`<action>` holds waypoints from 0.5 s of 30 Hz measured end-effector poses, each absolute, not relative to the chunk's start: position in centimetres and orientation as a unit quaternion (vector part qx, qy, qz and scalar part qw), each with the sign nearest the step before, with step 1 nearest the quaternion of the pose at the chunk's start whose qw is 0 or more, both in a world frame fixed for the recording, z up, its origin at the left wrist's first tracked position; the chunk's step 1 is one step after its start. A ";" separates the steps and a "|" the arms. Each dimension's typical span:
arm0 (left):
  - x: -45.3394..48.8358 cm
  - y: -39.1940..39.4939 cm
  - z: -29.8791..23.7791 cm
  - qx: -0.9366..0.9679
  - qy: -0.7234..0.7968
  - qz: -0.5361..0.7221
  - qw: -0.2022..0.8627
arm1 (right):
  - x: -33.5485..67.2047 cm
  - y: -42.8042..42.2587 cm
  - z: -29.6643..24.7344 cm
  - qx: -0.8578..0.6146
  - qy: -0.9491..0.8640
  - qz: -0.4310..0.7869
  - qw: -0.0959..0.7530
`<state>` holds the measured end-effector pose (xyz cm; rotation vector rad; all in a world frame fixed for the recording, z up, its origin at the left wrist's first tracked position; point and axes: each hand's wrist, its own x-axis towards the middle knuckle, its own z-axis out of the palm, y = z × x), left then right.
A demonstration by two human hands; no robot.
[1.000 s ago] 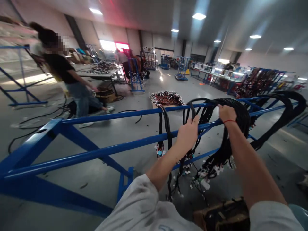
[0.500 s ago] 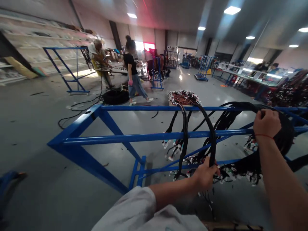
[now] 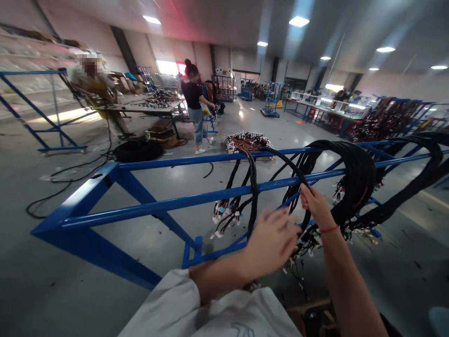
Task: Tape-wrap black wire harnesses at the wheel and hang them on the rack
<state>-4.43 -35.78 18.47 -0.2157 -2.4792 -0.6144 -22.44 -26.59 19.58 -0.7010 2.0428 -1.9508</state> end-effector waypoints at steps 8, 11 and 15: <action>-8.5 -43.0 22.8 0.122 -0.885 -0.006 0.450 | -16.0 -25.6 18.0 -0.344 0.770 -0.537 -0.010; -8.9 -42.8 22.3 0.134 -0.876 0.001 0.463 | -11.9 -21.7 15.3 -0.341 0.763 -0.548 -0.020; -9.0 -42.6 22.5 0.154 -0.873 -0.005 0.464 | -8.3 -15.4 11.3 -0.286 0.753 -0.593 0.001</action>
